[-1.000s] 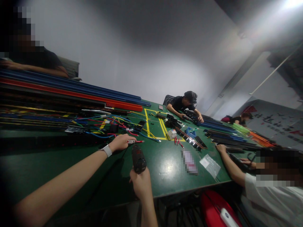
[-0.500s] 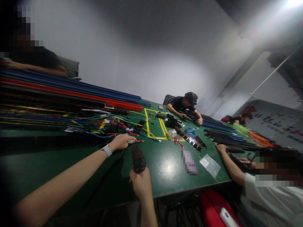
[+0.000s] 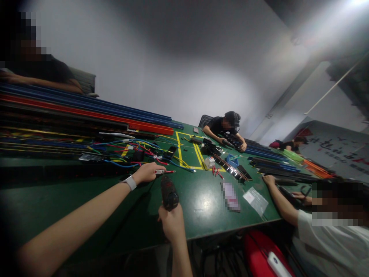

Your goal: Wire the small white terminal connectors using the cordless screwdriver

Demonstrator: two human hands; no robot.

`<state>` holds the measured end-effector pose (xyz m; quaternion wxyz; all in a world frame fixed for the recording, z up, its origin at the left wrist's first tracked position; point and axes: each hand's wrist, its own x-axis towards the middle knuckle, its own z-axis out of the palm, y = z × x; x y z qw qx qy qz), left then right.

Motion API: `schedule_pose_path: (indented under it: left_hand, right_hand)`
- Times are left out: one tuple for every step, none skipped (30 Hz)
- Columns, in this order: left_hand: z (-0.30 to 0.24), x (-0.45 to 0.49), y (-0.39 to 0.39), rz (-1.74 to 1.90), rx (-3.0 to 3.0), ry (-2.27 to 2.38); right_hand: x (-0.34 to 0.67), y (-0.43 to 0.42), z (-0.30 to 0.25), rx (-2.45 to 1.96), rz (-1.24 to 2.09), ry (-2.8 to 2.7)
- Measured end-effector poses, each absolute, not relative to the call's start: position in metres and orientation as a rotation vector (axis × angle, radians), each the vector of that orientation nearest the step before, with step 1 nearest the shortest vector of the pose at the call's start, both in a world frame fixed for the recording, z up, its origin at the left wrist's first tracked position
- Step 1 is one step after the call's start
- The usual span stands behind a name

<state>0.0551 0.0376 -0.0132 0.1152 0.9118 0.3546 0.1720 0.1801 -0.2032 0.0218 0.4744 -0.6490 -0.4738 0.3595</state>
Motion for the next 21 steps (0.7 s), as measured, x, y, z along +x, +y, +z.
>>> schedule_pose_path:
  left_hand:
    - [-0.0136,0.0552,0.0378,0.504,2.673,1.041]
    - [-0.0139,0.0552,0.0379,0.504,2.675,1.041]
    - [-0.0141,0.0553,0.0381,0.504,2.676,1.04]
    - [-0.0143,0.0553,0.0383,0.504,2.676,1.041]
    - [-0.0143,0.0554,0.0385,0.504,2.676,1.043]
    - [-0.0143,0.0554,0.0387,0.504,2.675,1.044]
    - [-0.0143,0.0554,0.0389,0.503,2.675,1.044]
    - [-0.0142,0.0554,0.039,0.501,2.675,1.044]
    - [-0.014,0.0554,0.0391,0.498,2.675,1.044]
    - [-0.0139,0.0554,0.0391,0.494,2.675,1.044]
    - [-0.0137,0.0555,0.0391,0.492,2.674,1.044]
    - [-0.0136,0.0555,0.039,0.491,2.673,1.045]
    - [-0.0134,0.0554,0.0388,0.493,2.672,1.045]
    - [-0.0132,0.0554,0.0386,0.496,2.67,1.044]
    - [-0.013,0.0553,0.0383,0.499,2.669,1.043]
    - [-0.0127,0.0552,0.0381,0.501,2.668,1.042]
    - [-0.0124,0.0551,0.0377,0.502,2.665,1.042]
    - [-0.012,0.055,0.0374,0.501,2.663,1.043]
    - [-0.0115,0.0548,0.0371,0.501,2.66,1.043]
    - [-0.011,0.0547,0.0367,0.498,2.657,1.042]
    - [-0.0105,0.0546,0.0364,0.494,2.657,1.04]
  right_hand:
    - [0.18,-0.2029,0.0218,-1.598,0.877,-1.163]
    - [0.1799,-0.2026,0.0216,-1.603,0.871,-1.166]
    - [0.1798,-0.2024,0.0212,-1.604,0.863,-1.168]
    - [0.1799,-0.2022,0.0208,-1.601,0.855,-1.17]
    - [0.18,-0.202,0.0204,-1.597,0.847,-1.17]
    - [0.1801,-0.202,0.0201,-1.593,0.845,-1.17]
    - [0.1802,-0.202,0.0199,-1.588,0.849,-1.174]
    - [0.1802,-0.202,0.0199,-1.585,0.853,-1.177]
    - [0.1803,-0.2021,0.0199,-1.583,0.858,-1.179]
    - [0.1803,-0.2022,0.02,-1.582,0.858,-1.179]
    - [0.1803,-0.2023,0.0202,-1.582,0.853,-1.175]
    - [0.1803,-0.2024,0.0203,-1.583,0.849,-1.172]
    - [0.1803,-0.2025,0.0205,-1.586,0.849,-1.169]
    - [0.1803,-0.2026,0.0207,-1.587,0.853,-1.168]
    - [0.1803,-0.2027,0.0209,-1.588,0.859,-1.167]
    - [0.1804,-0.2027,0.0211,-1.586,0.864,-1.169]
    - [0.1804,-0.2028,0.0212,-1.582,0.865,-1.17]
    - [0.1804,-0.2029,0.0215,-1.576,0.864,-1.169]
    - [0.1804,-0.2031,0.0217,-1.569,0.863,-1.168]
    - [0.1803,-0.2034,0.0221,-1.563,0.864,-1.167]
    - [0.1803,-0.2037,0.0226,-1.558,0.867,-1.165]
